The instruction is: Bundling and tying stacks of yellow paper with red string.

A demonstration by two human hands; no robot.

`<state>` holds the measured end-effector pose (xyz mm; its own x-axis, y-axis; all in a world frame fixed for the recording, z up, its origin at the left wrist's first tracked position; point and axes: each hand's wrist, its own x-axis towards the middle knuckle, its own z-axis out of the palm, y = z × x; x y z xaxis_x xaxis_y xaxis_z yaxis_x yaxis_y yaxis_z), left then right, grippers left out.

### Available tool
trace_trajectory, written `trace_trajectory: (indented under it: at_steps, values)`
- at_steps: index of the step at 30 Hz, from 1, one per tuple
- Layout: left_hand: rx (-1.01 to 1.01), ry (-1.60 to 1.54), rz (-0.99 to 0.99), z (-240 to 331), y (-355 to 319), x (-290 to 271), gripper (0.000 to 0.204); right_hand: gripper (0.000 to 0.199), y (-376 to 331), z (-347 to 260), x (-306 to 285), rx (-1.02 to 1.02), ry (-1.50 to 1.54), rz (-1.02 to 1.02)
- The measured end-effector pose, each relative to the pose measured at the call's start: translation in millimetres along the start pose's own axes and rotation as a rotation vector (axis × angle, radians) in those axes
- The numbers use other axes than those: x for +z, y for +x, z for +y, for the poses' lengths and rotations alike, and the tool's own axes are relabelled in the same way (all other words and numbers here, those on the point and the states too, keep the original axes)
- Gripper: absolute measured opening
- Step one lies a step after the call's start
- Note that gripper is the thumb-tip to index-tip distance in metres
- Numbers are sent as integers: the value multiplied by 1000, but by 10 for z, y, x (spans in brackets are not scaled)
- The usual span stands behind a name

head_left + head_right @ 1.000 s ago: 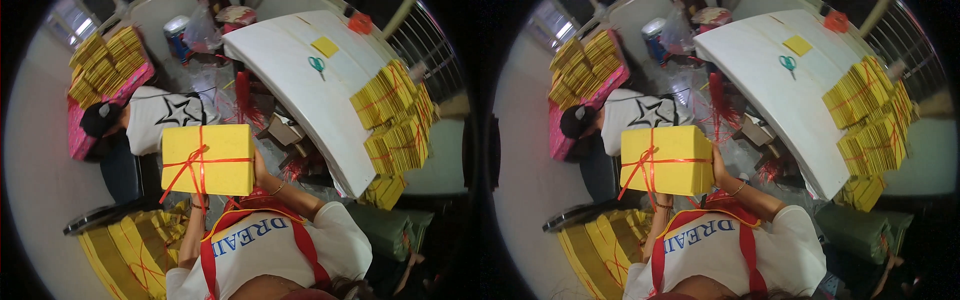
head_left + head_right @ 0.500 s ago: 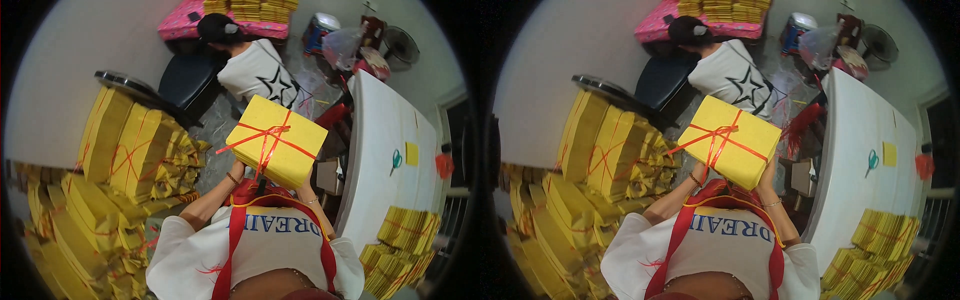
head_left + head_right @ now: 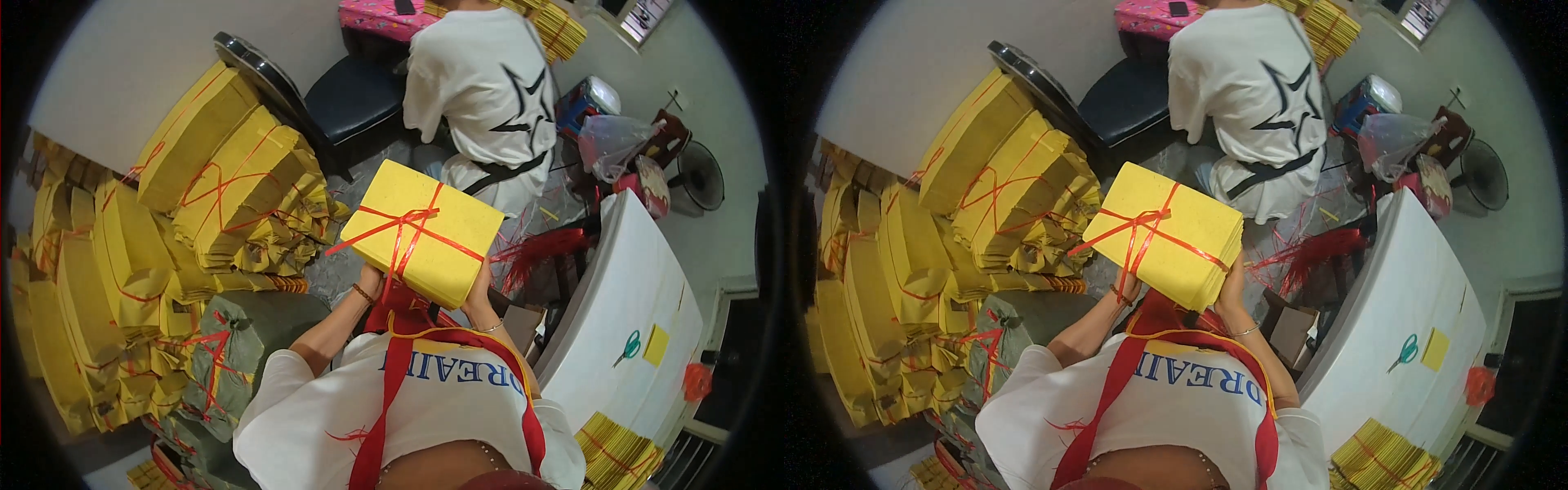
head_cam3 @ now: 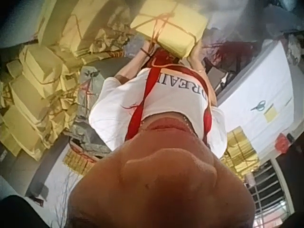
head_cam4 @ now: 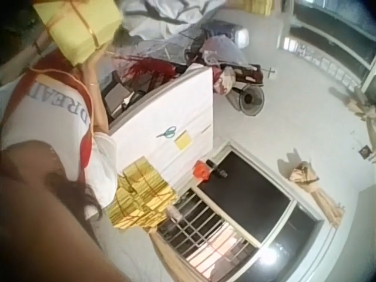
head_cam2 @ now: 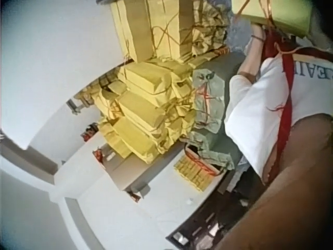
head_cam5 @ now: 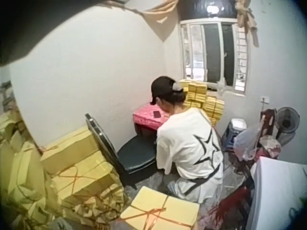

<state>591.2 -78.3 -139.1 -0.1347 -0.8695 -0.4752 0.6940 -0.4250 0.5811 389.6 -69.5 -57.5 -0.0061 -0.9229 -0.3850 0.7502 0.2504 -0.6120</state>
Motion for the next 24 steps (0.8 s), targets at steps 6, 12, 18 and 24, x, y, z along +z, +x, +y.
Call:
trace_trajectory:
  at_steps: [6,12,18,24]
  values:
    - [77,197,146,347,-176,170,39,48,120,78,330,36,-40,8]
    - [-6,225,199,1019,118,58,33,50,454,264,813,18,-23,-3]
    - [50,424,138,1640,488,-214,33,51,920,520,1282,-17,33,-43]
    - [140,309,91,1941,727,-239,35,52,1198,584,1604,-11,38,-5]
